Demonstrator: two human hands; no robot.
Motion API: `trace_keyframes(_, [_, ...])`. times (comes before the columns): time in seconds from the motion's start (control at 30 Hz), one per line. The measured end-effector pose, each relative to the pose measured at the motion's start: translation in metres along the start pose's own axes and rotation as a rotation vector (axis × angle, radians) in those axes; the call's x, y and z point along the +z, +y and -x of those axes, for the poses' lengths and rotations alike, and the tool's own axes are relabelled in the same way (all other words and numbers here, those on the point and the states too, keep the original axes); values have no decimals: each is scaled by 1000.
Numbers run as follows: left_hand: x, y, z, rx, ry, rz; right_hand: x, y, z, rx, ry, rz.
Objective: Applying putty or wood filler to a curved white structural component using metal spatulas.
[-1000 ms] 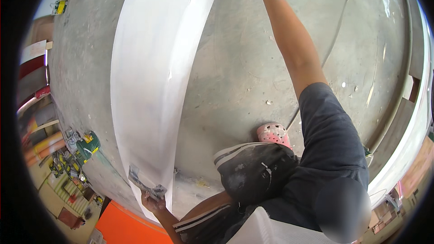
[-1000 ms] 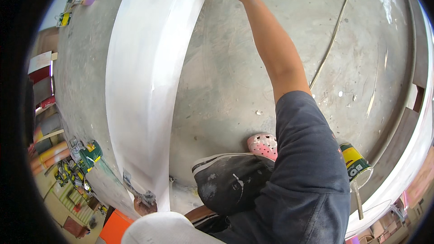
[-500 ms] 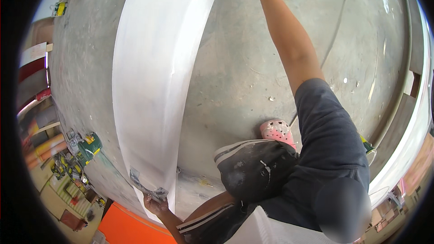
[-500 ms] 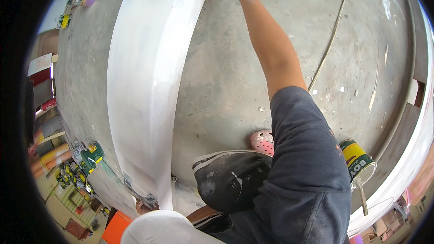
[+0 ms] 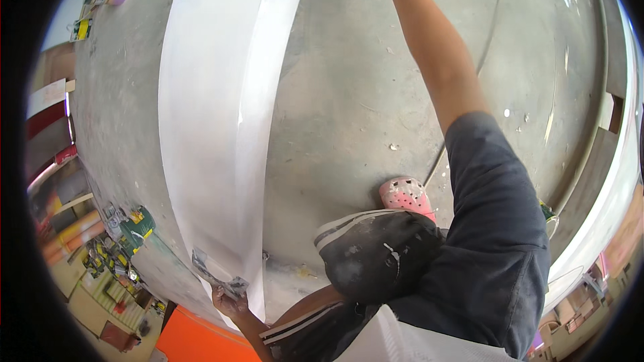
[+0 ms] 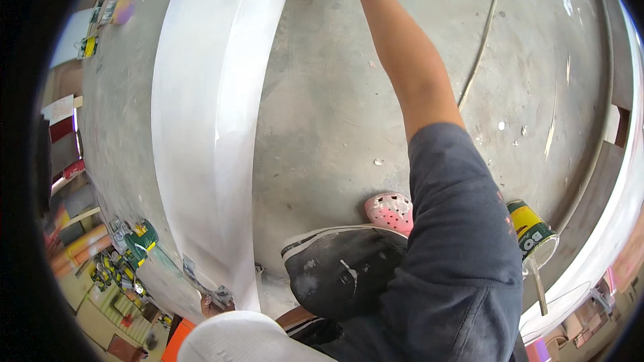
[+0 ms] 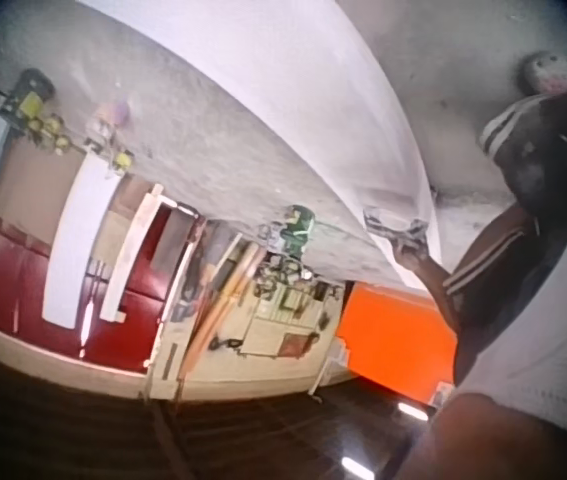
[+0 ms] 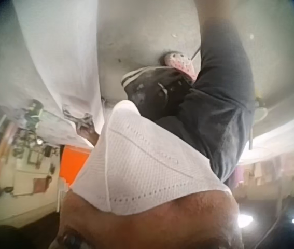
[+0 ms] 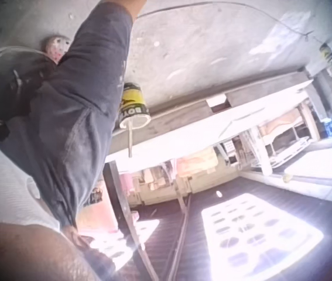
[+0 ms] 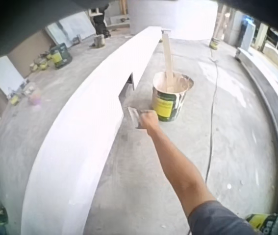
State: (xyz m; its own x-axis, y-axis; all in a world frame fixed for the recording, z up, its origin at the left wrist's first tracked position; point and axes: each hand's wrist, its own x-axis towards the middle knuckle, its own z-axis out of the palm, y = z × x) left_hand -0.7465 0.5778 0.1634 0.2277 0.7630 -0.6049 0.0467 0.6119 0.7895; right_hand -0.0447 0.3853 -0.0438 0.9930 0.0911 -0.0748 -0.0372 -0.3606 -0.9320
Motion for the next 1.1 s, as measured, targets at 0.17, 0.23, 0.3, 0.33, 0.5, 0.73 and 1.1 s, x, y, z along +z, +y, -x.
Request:
trace_keyframes(0.17, [16, -2, -7, -11, -27, 9, 6, 0, -67, -323, -242, 458])
trace_keyframes(0.23, [11, 1, -5, -5, -20, -13, 6, -21, -56, -202, -254, 192])
trace_keyframes(0.3, [9, 3, 0, -9, -81, -29, -5, -30, -50, -120, -232, 99])
trace_keyframes(0.33, [9, 2, 2, -13, -148, -47, -11, -33, -49, -80, -221, 54])
trace_keyframes(0.5, [-4, 0, 13, 11, -26, -48, -6, -37, -21, 169, -140, -403])
trace_keyframes(0.73, [-8, 3, 0, 3, -185, -32, 55, 40, -37, -47, -96, -263])
trace_keyframes(1.1, [-10, 4, -4, -32, -168, -60, 28, -28, 33, -16, -67, -368])
